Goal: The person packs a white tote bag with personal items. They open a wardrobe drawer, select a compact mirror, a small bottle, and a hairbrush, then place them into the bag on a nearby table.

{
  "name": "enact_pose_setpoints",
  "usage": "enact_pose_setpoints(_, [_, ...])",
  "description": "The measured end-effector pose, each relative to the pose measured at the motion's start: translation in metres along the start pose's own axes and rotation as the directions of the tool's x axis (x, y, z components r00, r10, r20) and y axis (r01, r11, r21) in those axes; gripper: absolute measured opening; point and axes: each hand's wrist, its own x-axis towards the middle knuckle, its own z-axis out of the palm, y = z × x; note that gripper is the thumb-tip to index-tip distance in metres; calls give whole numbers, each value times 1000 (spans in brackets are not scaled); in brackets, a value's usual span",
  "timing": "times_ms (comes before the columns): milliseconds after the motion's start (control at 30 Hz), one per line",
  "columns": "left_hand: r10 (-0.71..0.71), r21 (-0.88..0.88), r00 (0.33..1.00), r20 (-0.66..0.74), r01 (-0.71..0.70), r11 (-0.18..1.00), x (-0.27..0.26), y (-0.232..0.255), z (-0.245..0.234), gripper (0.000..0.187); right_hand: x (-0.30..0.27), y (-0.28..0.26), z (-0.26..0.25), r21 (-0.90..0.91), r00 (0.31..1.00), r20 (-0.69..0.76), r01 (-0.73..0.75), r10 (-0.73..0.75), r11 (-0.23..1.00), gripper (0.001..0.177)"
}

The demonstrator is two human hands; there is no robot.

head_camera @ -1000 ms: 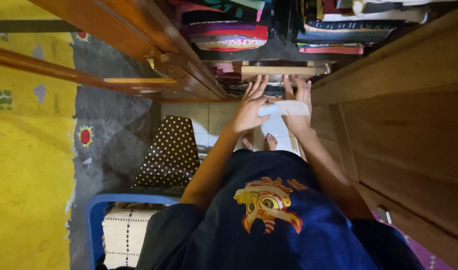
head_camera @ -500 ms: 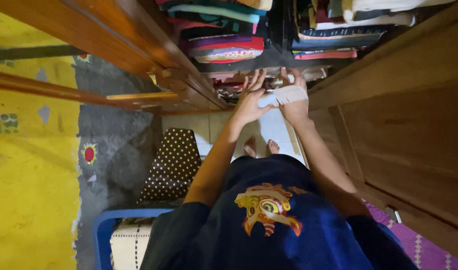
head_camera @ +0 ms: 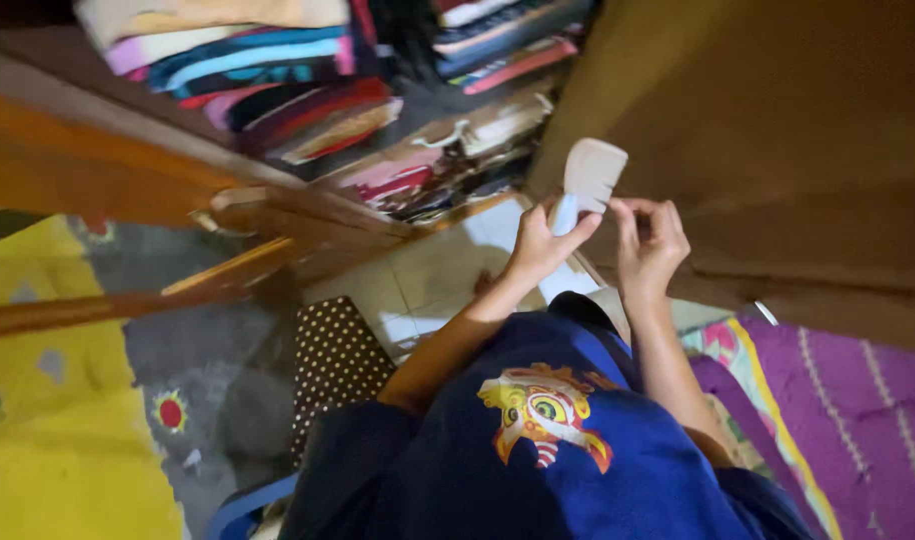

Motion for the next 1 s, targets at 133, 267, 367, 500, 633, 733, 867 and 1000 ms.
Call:
enact_pose_setpoints(133, [-67,-50,997,29,68,996,-19,27,52,25,-12,-12,-63,-102,981,-109,149,-160,984,22])
enact_pose_setpoints(267, [-31,-271,999,14,34,962,-45,41,111,27,-27,-4,-123,-193,962,-149,197,-227,961,41])
enact_pose_setpoints(367, [6,-245,1000,3,-5,970,-66,43,148,24,-43,18,-161,-181,943,-225,208,-246,961,45])
enact_pose_setpoints(500, [46,-120,996,-76,-55,991,-100,50,186,26,-64,55,-201,-175,841,-438,268,-319,947,48])
enact_pose_setpoints(633, [164,163,964,-210,-131,978,-128,64,204,37,-73,80,-229,-91,850,-476,208,-226,974,51])
enact_pose_setpoints(733, [248,300,936,-249,-169,939,-151,73,210,33,-72,93,-231,178,929,-352,187,-115,966,42])
enact_pose_setpoints(867, [205,305,958,-198,-139,942,-172,87,210,29,-77,93,-232,230,938,-336,167,-83,959,36])
enact_pose_setpoints(1000, [377,197,923,-73,-357,913,-187,99,209,24,-85,89,-232,328,939,-331,206,-92,922,36])
